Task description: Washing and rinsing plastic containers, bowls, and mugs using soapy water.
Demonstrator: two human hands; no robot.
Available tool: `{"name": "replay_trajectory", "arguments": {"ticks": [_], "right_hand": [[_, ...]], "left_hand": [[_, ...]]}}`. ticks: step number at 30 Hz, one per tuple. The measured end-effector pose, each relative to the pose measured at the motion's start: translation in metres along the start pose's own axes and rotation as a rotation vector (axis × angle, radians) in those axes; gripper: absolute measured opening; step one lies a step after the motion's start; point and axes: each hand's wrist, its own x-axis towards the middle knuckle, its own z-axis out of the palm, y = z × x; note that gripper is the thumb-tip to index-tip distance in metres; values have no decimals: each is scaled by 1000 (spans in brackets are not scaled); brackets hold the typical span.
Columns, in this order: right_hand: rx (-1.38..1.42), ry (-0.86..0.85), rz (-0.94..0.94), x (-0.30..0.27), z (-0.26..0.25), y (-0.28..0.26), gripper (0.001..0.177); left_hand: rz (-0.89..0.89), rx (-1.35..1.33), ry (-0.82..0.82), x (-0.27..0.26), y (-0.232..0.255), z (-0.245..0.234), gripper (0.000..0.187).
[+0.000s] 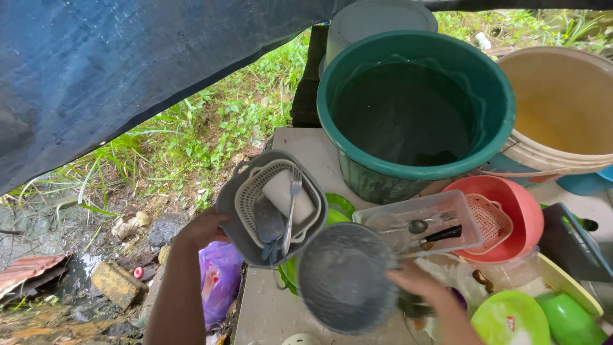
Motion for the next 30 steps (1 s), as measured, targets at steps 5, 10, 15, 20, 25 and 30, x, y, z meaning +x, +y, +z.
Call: {"name": "replay_trajectory", "arguments": {"ticks": [5,10,15,20,25,30], "right_hand": [[355,-38,9,69,100,-59,69],[293,3,-287,79,124,-73,62],[-233,-261,-274,15,53,-36,72],[-74,-386,-392,-119,-43,-52,49],[318,-118,-371,-168,-64,-3,27],[84,-157,-416,-199,-11,38,30]], "left_hand": [[-76,200,-21,4,-12,16,41],[-181,248,-156,39,-68,56,50],[-258,367,-188,48,-78,84,67],[65,1188,213,69,-16,147,97],[842,965,-62,66,-24,317,36],[691,1110,-413,30,-84,440,22]]}}
